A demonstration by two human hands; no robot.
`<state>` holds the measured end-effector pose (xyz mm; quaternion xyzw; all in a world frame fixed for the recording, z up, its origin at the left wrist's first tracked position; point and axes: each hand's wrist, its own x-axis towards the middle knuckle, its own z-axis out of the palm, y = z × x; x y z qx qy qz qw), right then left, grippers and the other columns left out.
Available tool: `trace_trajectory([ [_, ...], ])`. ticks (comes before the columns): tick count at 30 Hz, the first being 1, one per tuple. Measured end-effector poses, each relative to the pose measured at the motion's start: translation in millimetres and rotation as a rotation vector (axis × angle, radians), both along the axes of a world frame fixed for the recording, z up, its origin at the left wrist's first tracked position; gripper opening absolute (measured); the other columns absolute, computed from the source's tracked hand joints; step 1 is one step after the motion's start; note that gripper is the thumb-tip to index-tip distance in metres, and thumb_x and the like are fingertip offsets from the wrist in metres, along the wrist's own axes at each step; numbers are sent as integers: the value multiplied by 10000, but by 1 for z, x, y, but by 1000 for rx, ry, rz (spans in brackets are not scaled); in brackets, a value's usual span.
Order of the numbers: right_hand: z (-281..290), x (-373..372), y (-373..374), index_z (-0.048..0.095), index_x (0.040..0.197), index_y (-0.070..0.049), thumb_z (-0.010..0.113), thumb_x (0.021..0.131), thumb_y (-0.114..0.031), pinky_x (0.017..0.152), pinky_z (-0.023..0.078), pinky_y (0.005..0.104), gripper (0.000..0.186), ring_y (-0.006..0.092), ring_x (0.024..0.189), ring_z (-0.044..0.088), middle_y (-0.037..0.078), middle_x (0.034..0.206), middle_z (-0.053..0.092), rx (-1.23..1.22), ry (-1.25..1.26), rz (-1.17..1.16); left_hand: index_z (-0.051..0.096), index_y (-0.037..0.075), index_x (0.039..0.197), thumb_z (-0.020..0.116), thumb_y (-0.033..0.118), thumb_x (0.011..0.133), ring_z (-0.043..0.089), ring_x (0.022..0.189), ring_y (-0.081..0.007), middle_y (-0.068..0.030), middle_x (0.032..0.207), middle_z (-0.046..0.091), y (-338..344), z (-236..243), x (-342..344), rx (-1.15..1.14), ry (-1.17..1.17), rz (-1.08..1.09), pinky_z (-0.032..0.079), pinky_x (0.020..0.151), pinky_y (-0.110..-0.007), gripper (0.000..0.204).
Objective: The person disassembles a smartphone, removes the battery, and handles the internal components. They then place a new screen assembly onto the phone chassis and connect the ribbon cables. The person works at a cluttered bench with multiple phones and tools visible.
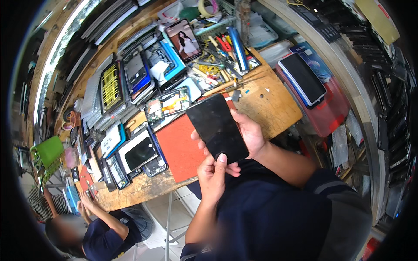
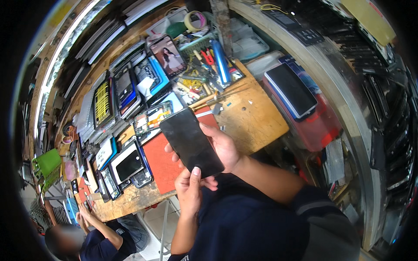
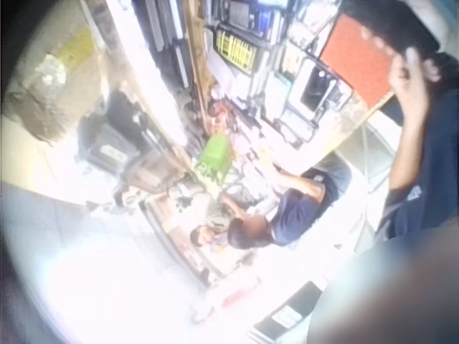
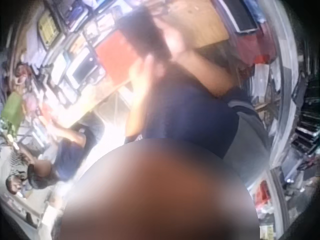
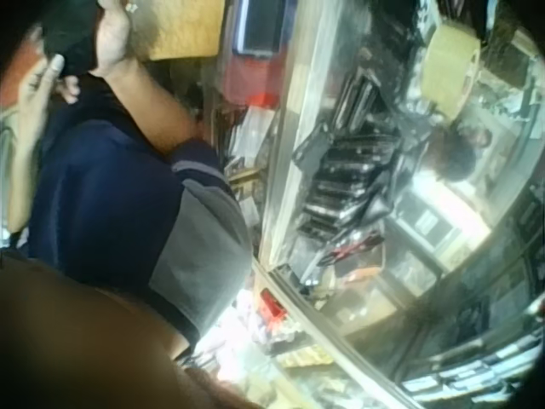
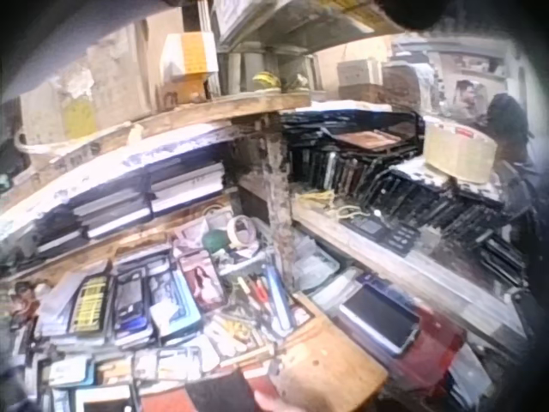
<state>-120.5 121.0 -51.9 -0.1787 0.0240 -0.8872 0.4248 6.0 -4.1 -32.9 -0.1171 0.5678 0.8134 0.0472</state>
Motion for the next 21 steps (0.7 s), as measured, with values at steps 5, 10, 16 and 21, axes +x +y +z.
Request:
trace_trajectory([
  [5,11,1,-3,312,1646,65,354,1123,-569,1111,540,518,822,423,1411,579,370,1601,441,27,-21,77,560,-25,1396,613,163,1123,758,929,-185,-100,1162,715,3,-8,6,20,47,42,641,863,-333,336],
  [10,14,10,0,262,1669,75,298,1064,-748,1182,433,491,1022,349,1458,522,289,1639,434,579,495,-274,565,-18,1393,657,185,1103,755,903,-169,-111,1172,723,-32,4,27,40,178,215,642,821,-330,366],
  [16,9,15,1,439,1593,74,404,1139,-502,1062,471,383,735,255,1238,618,236,1482,582,802,869,-324,637,-4,1222,657,187,1103,730,753,-148,-92,984,753,-138,26,67,-90,189,791,609,653,-284,226],
  [21,12,23,-2,646,1335,78,611,1049,-97,938,543,347,336,225,1060,671,162,1221,663,981,1041,-424,677,54,1083,660,225,1106,648,691,-96,-22,890,718,-219,20,95,-183,43,1022,528,599,-236,174],
])
